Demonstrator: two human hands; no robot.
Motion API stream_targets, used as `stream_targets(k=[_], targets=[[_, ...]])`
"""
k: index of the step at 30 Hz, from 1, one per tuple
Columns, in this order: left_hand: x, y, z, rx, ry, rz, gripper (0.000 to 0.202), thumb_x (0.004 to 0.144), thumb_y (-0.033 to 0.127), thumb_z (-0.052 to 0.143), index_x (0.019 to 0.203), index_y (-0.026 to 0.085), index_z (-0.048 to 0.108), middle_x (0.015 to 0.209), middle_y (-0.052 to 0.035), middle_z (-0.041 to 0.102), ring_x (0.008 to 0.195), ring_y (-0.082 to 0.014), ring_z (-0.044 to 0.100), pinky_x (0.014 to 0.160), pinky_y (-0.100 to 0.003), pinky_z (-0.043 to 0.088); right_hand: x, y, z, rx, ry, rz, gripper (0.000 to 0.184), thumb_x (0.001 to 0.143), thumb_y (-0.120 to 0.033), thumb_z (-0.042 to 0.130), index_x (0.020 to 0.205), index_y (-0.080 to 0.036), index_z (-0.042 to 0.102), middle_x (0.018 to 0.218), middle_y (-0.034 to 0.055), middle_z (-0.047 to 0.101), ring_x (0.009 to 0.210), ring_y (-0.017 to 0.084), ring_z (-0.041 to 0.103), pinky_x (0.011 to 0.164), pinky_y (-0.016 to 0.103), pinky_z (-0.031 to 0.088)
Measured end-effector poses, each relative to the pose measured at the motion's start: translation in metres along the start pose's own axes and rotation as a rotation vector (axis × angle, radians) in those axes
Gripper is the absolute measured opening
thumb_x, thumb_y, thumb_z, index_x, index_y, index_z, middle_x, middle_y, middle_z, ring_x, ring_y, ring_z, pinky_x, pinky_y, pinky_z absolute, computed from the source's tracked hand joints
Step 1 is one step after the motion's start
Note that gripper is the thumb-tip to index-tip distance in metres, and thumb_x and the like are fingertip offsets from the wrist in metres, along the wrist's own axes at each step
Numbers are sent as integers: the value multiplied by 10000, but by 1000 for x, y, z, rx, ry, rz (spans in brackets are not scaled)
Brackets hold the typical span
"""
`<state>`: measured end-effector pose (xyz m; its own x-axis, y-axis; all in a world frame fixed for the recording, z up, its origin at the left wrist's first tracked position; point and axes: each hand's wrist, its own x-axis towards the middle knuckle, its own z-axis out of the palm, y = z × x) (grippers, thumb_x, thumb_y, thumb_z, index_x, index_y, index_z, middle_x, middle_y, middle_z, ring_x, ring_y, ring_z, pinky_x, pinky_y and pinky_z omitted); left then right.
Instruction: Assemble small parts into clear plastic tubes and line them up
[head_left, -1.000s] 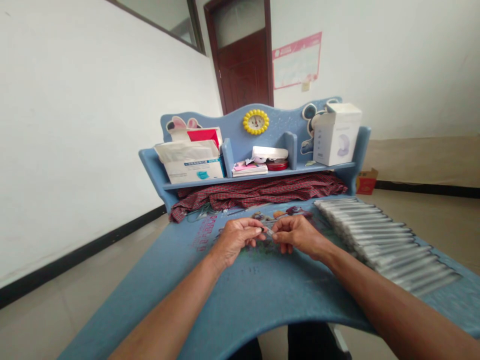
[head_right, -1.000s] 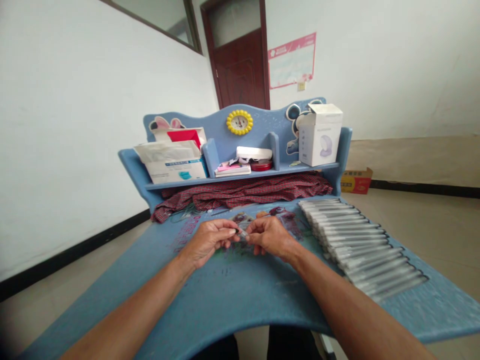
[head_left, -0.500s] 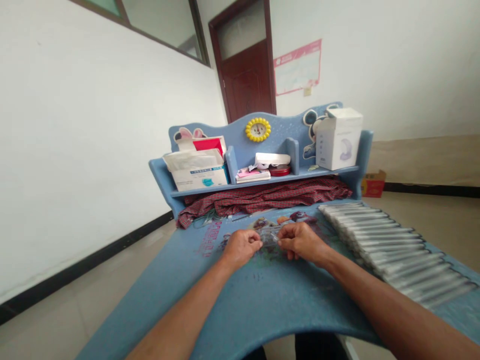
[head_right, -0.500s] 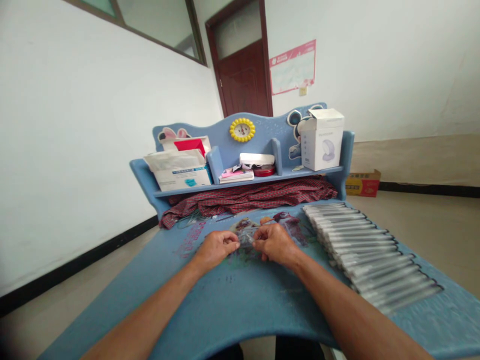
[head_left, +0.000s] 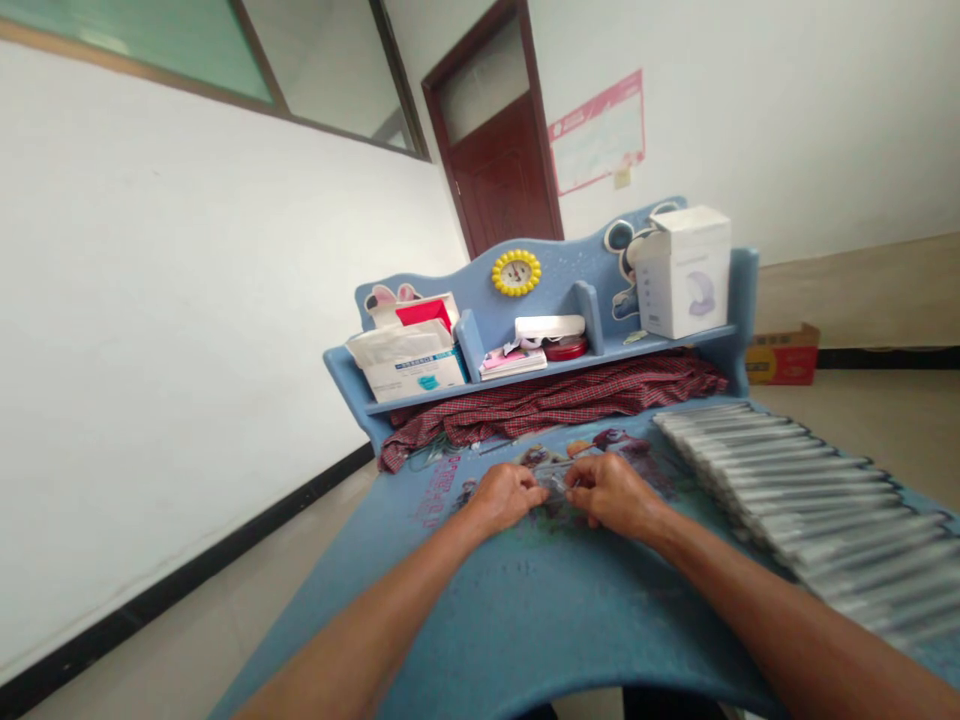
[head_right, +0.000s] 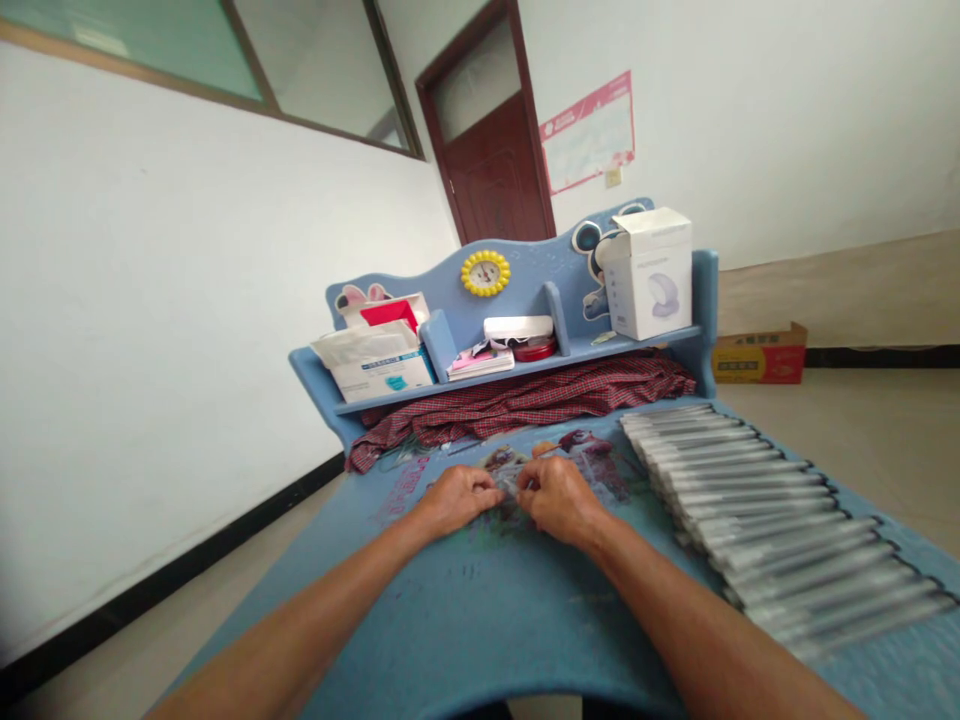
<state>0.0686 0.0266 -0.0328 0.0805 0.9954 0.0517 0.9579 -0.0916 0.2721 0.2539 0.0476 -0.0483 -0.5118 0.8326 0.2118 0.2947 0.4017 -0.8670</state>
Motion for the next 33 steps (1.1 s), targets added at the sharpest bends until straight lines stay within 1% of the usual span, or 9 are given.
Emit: stream_targets(k=[2, 4, 8, 12, 16, 20, 25, 29, 33], targets=[[6, -2, -6, 36, -18, -24, 382, 765, 454, 441, 715, 153, 670, 545, 12, 578, 509, -114, 511, 452, -194, 307, 0, -1, -3, -45, 18, -12, 87, 697, -150, 513, 672, -158, 597, 450, -37, 526, 391, 97, 514, 399, 172, 344], [15, -5, -13, 94, 3, -41, 355, 778, 404, 432, 709, 151, 671, 561, 1, 601, 539, -122, 541, 481, -196, 340, 0, -3, -5, -98, 45, -41, 103, 701, -148, 505, 672, -156, 604, 470, -35, 540, 413, 92, 513, 433, 174, 345], [40, -5, -24, 243, 89, -68, 231, 757, 269, 469, 788, 163, 673, 715, -46, 665, 713, -172, 601, 625, -238, 409, -1, -4, -6, -202, 83, -92, 144, 710, -141, 490, 675, -159, 628, 501, -26, 565, 466, 93, 517, 493, 181, 343], [66, 8, -19, 359, 121, -50, 221, 768, 208, 477, 904, 191, 651, 940, -89, 663, 928, -222, 585, 785, -308, 417, 1, -4, -5, -284, 99, -90, 153, 700, -145, 500, 683, -165, 652, 586, 3, 614, 550, 114, 549, 526, 195, 340], [89, 24, -8, 438, 71, -28, 208, 806, 199, 497, 977, 161, 609, 1040, -98, 618, 1024, -223, 541, 861, -367, 411, 2, -3, -4, -331, 100, -82, 171, 689, -147, 500, 717, -172, 667, 649, 21, 636, 616, 128, 567, 559, 201, 347], [107, 34, -2, 493, -14, -57, 256, 836, 300, 507, 1027, 139, 561, 1066, -72, 580, 981, -194, 550, 850, -415, 441, 2, -4, -5, -359, 101, -73, 187, 696, -163, 489, 752, -177, 667, 674, 31, 650, 640, 134, 578, 575, 206, 353], [121, 36, -8, 509, -88, -117, 276, 832, 305, 516, 1063, 156, 542, 1081, -71, 563, 958, -188, 556, 804, -380, 471, 2, -7, -6, -432, 97, -41, 195, 711, -184, 479, 783, -187, 661, 745, 57, 675, 724, 166, 612, 605, 221, 369], [122, 36, -14, 482, -132, -139, 273, 828, 306, 523, 1060, 163, 542, 1068, -67, 565, 943, -183, 561, 784, -362, 478, 1, -6, -7, -576, 112, 1, 246, 721, -195, 464, 889, -189, 643, 809, 98, 683, 792, 224, 628, 616, 259, 391], [113, 34, -18, 426, -138, -121, 256, 831, 309, 518, 1036, 160, 552, 1048, -63, 573, 924, -176, 565, 781, -360, 477, -1, -6, -7, -697, 107, 2, 302, 722, -174, 450, 973, -186, 618, 845, 120, 684, 808, 247, 636, 637, 288, 415]])
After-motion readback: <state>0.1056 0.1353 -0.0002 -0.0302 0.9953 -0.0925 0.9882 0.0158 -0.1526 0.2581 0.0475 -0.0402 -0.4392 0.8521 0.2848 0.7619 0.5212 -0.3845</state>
